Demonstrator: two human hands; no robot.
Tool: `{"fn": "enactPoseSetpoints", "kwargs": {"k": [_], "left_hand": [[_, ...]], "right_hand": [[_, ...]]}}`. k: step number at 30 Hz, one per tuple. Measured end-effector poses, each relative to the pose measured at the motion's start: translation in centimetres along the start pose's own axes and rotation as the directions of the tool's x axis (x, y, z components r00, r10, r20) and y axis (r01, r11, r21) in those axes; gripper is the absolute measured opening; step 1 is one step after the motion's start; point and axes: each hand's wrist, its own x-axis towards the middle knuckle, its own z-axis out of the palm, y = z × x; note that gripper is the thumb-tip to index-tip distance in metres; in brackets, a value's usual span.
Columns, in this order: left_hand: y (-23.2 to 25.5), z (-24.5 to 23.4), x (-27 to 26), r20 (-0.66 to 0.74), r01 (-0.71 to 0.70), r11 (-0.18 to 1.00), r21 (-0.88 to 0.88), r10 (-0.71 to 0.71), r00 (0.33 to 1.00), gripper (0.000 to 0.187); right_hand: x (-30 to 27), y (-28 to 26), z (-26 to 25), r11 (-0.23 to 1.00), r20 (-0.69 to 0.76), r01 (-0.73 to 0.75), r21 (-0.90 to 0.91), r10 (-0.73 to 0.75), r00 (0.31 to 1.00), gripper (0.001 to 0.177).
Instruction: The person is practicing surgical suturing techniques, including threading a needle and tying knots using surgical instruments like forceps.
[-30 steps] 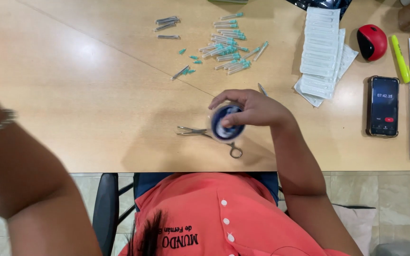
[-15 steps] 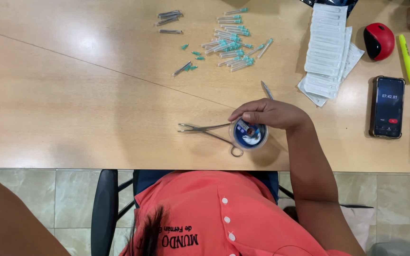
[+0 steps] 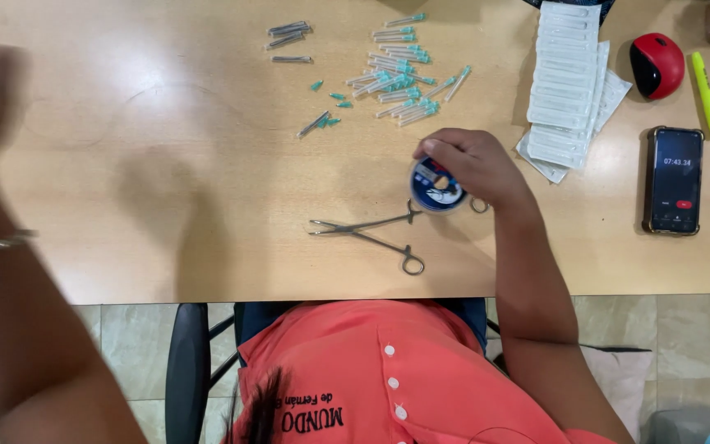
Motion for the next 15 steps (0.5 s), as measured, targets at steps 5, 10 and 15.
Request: {"fn": "enactPoseSetpoints", "kwargs": {"k": [5, 10, 15], "left_hand": [[35.2, -0.2, -27.6, -0.199, -0.822, 0.448, -0.353, 0.822, 0.533, 0.059], [42.7, 8.5, -31.7, 0.084, -0.738, 0.379, -0.559, 0.911, 0.405, 0.044], [44.3, 13.6, -30.1, 0.107, -0.711, 0.648, -0.272, 0.755, 0.647, 0.035]], "right_hand": [[1.4, -1.6, 1.9, 0.991, 0.037, 0.117, -0.068, -0.115, 0.993, 0.035], [2.8, -0.6, 2.1, 0.984, -0.011, 0.171, -0.049, -0.172, 0.985, 0.025], [3.8, 1.4, 1.8, 0.989, -0.116, 0.144, 0.019, -0.141, 0.983, 0.024]]}}
